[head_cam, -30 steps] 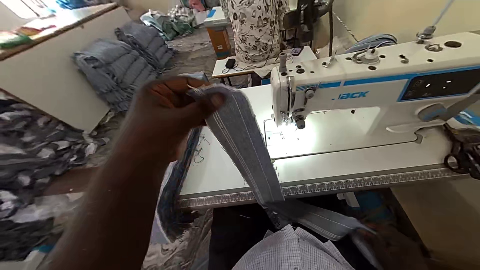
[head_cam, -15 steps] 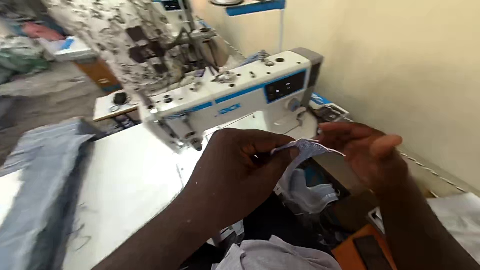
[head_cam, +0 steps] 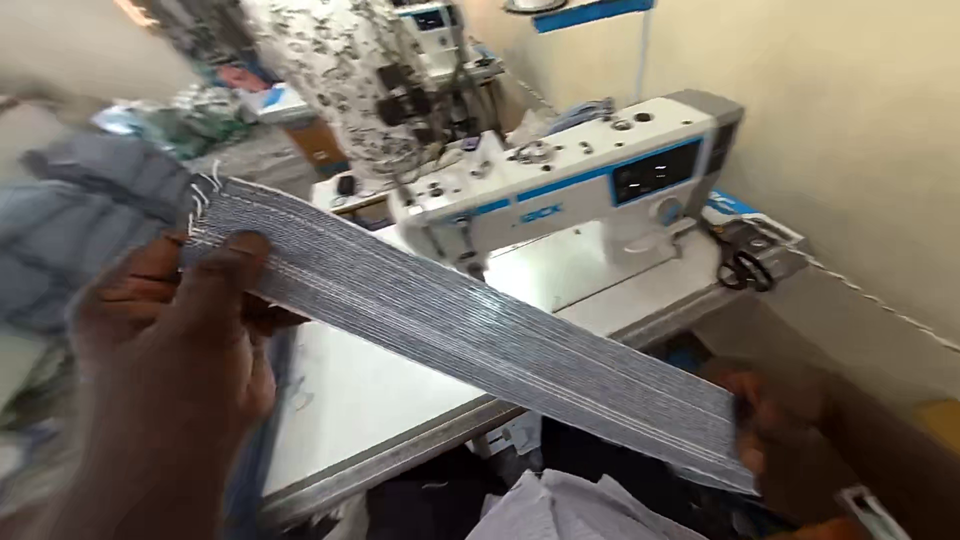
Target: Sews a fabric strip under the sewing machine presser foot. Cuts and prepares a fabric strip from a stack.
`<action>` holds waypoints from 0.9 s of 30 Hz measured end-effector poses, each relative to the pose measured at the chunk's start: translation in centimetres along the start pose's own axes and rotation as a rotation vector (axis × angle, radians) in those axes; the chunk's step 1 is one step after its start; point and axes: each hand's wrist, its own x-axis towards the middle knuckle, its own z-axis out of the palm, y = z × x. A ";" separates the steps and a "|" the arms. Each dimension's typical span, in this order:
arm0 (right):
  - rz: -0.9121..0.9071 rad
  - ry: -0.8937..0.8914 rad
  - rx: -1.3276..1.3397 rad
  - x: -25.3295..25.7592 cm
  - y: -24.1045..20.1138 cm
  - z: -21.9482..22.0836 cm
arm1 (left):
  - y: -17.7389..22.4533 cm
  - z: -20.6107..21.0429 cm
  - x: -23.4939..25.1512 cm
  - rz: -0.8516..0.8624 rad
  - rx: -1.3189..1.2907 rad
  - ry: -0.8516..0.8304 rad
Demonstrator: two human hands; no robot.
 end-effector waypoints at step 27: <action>-0.653 0.441 0.263 18.3 -10.5 13.4 | -5.8 1.6 -12.5 -0.198 -0.164 -0.246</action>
